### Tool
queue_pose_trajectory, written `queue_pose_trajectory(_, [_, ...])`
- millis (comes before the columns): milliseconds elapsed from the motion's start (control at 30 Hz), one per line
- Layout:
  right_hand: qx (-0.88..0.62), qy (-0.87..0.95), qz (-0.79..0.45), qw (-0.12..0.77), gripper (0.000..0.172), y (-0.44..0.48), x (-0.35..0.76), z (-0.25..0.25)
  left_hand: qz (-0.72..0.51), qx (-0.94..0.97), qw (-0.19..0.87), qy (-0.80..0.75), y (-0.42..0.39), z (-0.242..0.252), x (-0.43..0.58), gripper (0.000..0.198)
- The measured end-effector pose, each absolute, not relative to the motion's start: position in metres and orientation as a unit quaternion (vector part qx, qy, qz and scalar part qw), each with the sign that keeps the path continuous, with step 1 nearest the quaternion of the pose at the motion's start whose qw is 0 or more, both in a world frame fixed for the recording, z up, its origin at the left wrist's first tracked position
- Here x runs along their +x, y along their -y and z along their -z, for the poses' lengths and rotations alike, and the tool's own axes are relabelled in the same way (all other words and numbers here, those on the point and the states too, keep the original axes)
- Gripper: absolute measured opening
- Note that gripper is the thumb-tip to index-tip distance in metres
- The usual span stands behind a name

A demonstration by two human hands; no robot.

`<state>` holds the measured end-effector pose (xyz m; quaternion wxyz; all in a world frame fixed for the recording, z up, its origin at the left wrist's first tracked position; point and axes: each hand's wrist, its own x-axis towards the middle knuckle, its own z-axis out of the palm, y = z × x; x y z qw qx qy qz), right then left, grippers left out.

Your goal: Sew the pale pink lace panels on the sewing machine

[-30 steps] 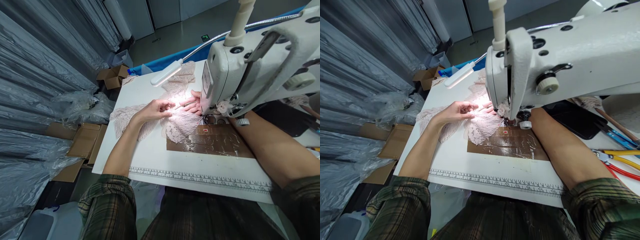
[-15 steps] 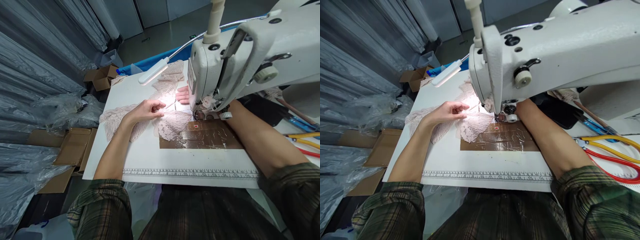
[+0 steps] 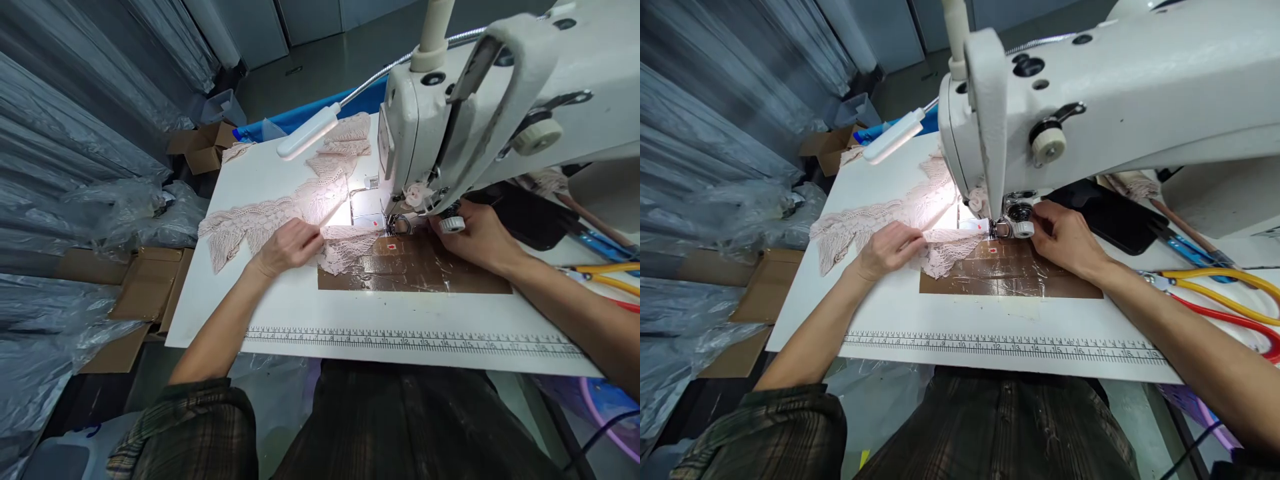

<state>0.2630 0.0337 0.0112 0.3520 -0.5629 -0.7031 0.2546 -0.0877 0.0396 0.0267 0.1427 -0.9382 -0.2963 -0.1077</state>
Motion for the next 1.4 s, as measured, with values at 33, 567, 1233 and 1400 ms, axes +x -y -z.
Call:
queue_pose_trajectory(33, [-0.559,0.708,-0.253,0.349,0.021,-0.031,0.262,-0.010,0.110,-0.940,0.169,0.275,-0.037,-0.023,-0.091,0.029])
queue_pose_trajectory(567, [-0.459,0.822,-0.086,0.326,0.030,-0.026,0.267,0.016,0.175,-0.916,0.330,0.147,-0.034,-0.007,-0.096,0.028])
queue_pose_trajectory(1233, [-0.425,0.847,-0.069,0.311,0.030,-0.027,0.266,0.017,0.146,-0.934,0.286,0.156,-0.036,-0.002,-0.103,0.030])
queue_pose_trajectory(1400, [-0.444,0.841,-0.082,0.298,0.031,-0.027,0.267,0.017,0.185,-0.916,0.325,0.142,-0.039,-0.011,-0.098,0.021])
